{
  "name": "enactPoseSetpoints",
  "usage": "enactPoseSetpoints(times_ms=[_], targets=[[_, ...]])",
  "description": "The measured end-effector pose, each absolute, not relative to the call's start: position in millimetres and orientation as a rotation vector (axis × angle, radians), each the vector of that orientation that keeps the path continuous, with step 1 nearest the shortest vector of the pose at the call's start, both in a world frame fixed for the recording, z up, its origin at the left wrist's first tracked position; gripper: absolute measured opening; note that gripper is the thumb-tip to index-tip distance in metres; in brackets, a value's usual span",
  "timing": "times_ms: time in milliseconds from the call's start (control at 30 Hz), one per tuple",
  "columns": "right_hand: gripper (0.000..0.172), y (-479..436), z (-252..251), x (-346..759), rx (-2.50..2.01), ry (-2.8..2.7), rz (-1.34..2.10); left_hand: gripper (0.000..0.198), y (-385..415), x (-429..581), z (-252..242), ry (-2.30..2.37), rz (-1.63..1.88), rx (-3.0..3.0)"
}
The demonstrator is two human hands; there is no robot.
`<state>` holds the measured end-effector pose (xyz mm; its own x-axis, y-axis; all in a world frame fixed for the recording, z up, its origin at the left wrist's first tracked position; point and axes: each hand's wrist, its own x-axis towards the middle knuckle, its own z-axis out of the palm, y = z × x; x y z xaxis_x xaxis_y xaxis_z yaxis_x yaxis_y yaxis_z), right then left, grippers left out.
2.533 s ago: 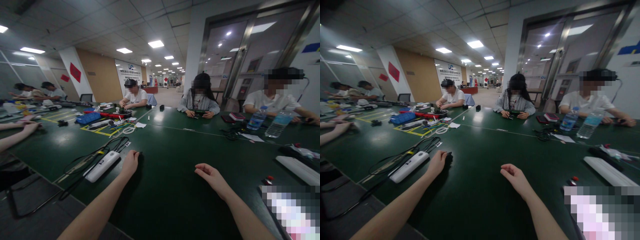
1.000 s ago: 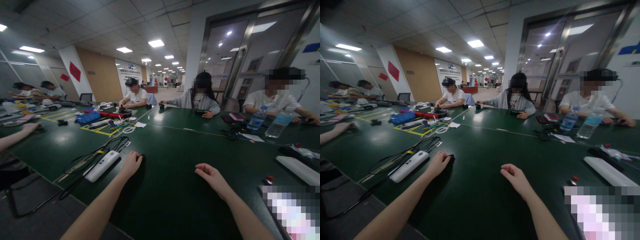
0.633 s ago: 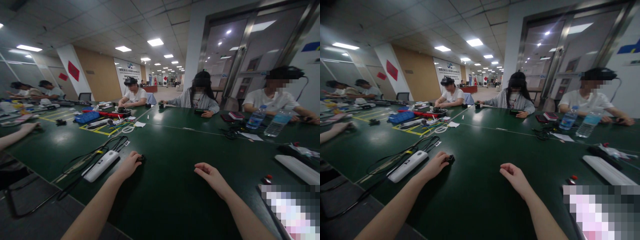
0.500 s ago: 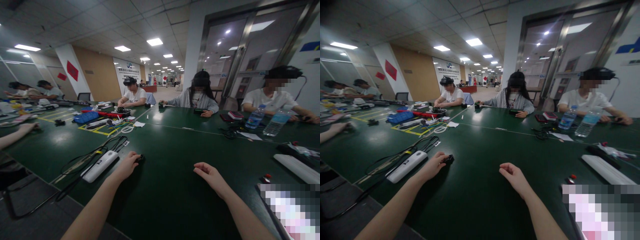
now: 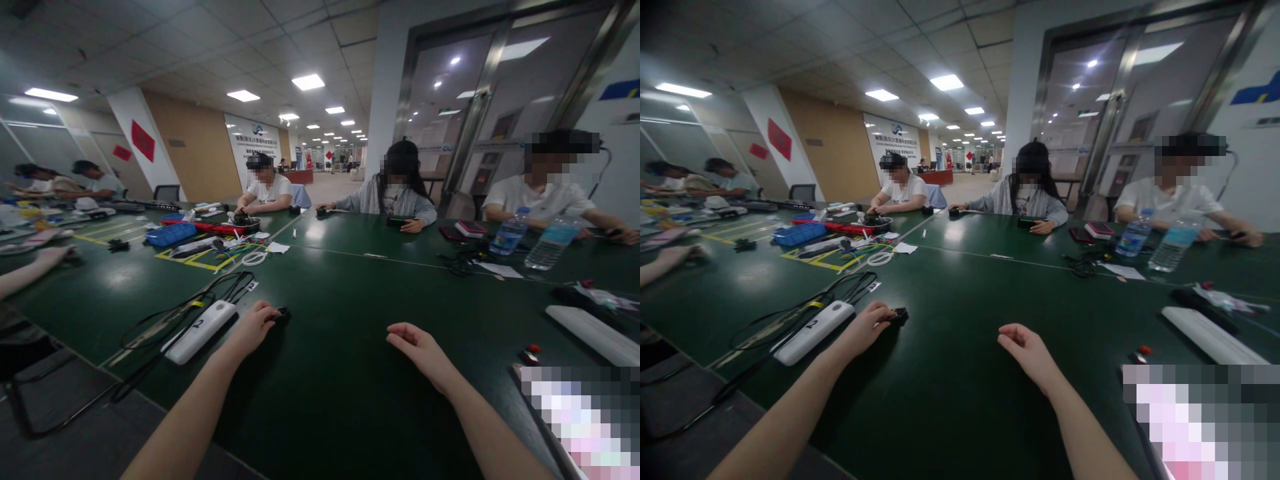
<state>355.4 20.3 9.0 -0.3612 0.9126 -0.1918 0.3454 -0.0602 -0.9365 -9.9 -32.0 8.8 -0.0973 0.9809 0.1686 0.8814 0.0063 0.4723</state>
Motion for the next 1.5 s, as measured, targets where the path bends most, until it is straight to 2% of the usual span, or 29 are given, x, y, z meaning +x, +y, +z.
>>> enactPoseSetpoints(times_ms=[433, 667, 1100, 1333, 1500], targets=[[0.029, 17.4, 8.7, 354.7, -1.288, -1.709, 1.399, 0.027, -30.4, -14.9, 8.7, 2.161, 0.612, 2.012], [0.029, 16.1, 9.0, 355.6, -1.281, -1.688, 1.402, 0.044, -28.5, -19.7, 4.3, 2.238, 0.647, 1.878], [0.029, 18.6, 3.8, 355.1, -1.251, -1.7, 1.378, 0.041, -24.5, -33.4, -2.9, 2.467, 0.632, 1.762], [0.028, 17.5, 6.3, 355.7, -1.25, -1.659, 1.4, 0.038, -22.2, -25.2, -2.7, 2.418, 0.689, 1.727], [0.028, 19.3, 4.2, 356.6, -1.241, -1.599, 1.415, 0.038, -11.3, 15.7, 4.0, 2.205, 0.611, 1.829]])
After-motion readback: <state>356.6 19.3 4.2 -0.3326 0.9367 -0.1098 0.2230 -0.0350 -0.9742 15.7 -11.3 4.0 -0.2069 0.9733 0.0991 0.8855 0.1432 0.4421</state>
